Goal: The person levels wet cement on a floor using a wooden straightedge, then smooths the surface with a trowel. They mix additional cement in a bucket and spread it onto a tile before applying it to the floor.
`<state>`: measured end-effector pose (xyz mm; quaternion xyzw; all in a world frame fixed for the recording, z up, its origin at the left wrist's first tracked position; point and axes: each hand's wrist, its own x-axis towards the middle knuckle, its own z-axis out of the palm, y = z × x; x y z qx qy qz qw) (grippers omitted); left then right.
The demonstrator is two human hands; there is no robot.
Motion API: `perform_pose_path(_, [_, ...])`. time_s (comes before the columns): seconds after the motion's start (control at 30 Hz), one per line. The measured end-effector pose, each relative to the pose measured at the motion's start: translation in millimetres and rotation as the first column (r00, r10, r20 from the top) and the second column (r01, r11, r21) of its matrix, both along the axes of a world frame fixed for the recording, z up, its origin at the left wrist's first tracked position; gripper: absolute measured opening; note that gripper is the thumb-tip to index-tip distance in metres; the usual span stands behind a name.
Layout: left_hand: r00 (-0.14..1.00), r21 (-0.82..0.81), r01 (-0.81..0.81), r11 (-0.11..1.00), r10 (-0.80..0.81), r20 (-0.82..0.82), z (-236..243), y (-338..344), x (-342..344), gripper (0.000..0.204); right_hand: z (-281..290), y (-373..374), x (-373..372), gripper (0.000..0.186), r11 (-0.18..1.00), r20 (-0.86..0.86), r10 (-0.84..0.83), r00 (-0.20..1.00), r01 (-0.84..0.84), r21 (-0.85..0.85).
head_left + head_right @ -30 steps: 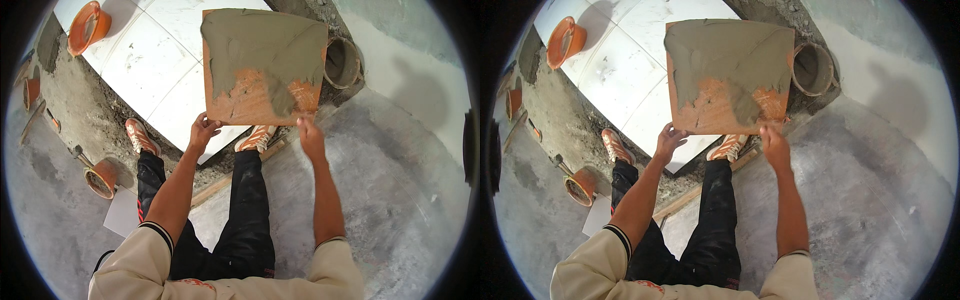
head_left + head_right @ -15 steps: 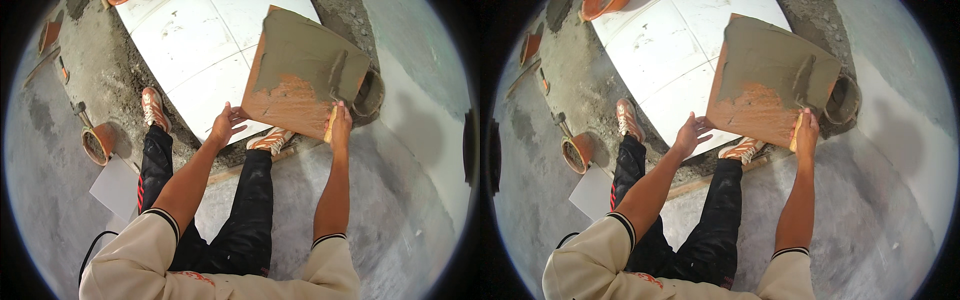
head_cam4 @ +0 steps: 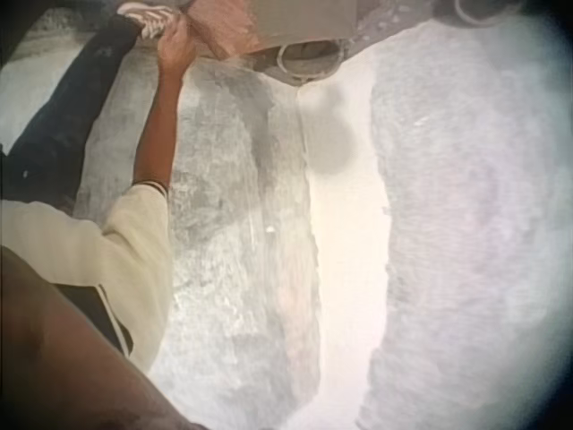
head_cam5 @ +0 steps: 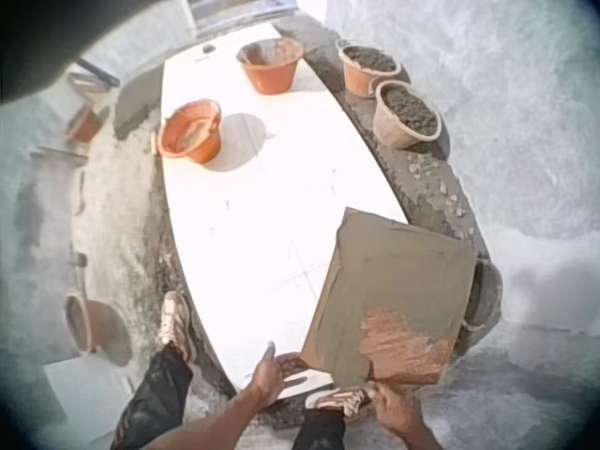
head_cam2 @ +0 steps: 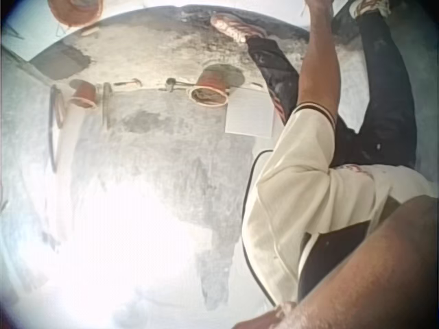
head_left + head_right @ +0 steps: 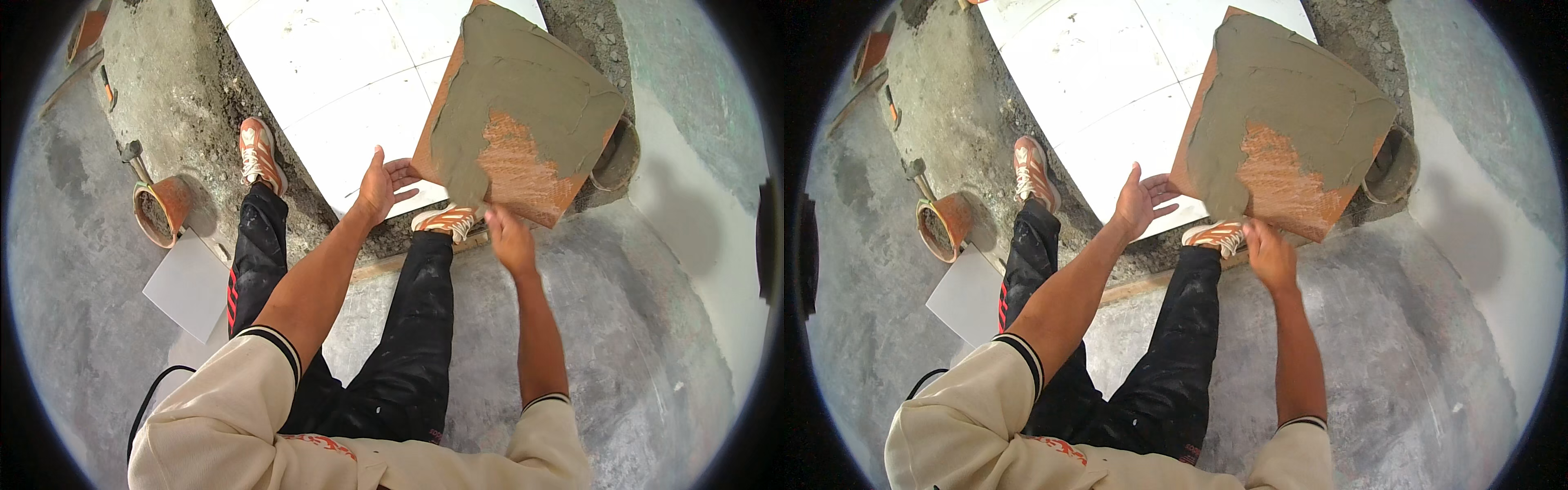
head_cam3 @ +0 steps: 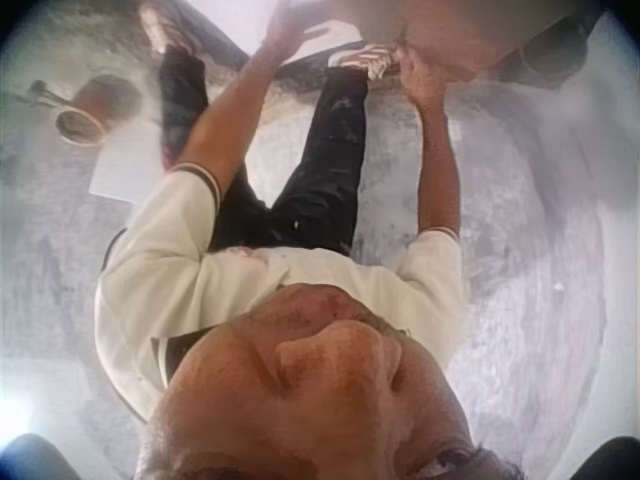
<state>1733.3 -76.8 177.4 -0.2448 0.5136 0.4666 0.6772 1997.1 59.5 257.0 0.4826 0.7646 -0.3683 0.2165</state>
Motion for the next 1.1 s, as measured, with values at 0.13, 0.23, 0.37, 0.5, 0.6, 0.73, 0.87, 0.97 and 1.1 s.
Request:
perform_pose_path(0.13, [0.999, 0.015, 0.026, 1.000, -0.027, 0.034, -1, -10, -2, 0.094, 23, -65, 35, 0.031, 0.993, -0.029, -0.114, 0.993, 0.114, 0.010])
perform_pose_path(0.23, [0.999, 0.006, -0.026, 1.000, 0.026, 0.046, -4, -12, 0, 0.094, 33, -52, 14, 0.038, 0.961, -0.086, -0.155, 0.984, 0.171, 0.216])
perform_pose_path(0.37, [0.993, 0.000, -0.085, 0.996, 0.085, 0.082, 3, -10, -3, 0.091, 50, 63, -89, 0.039, 0.801, 0.044, 0.086, 0.995, -0.095, 0.591])
perform_pose_path(0.5, [0.983, -0.009, -0.136, 0.991, 0.136, 0.122, -2, -16, -2, 0.090, 61, 126, -156, 0.036, 0.824, 0.221, 0.223, 0.949, -0.304, 0.477])
perform_pose_path(0.6, [0.962, -0.034, -0.208, 0.977, 0.211, 0.174, -8, -22, -4, 0.091, 50, 109, -150, 0.035, 0.811, 0.263, 0.380, 0.887, -0.456, 0.367])
perform_pose_path(0.73, [0.940, -0.040, -0.279, 0.960, 0.281, 0.193, -17, -37, -12, 0.093, 37, 33, -100, 0.033, 0.840, 0.200, 0.476, 0.856, -0.510, 0.186])
perform_pose_path(0.87, [0.936, -0.121, -0.339, 0.933, 0.347, 0.055, -24, -59, -39, 0.088, 33, -42, -35, 0.034, 0.903, -0.012, 0.384, 0.923, -0.372, 0.216])
perform_pose_path(0.97, [0.956, -0.131, -0.290, 0.948, 0.294, 0.017, -26, -72, -47, 0.088, 20, -59, -19, 0.035, 0.930, -0.096, 0.250, 0.964, -0.211, 0.300])
perform_pose_path(1.1, [0.986, -0.134, -0.138, 0.981, 0.148, 0.071, -21, -62, -25, 0.090, -22, -45, -72, 0.035, 0.902, -0.015, -0.005, 1.000, 0.011, 0.432])
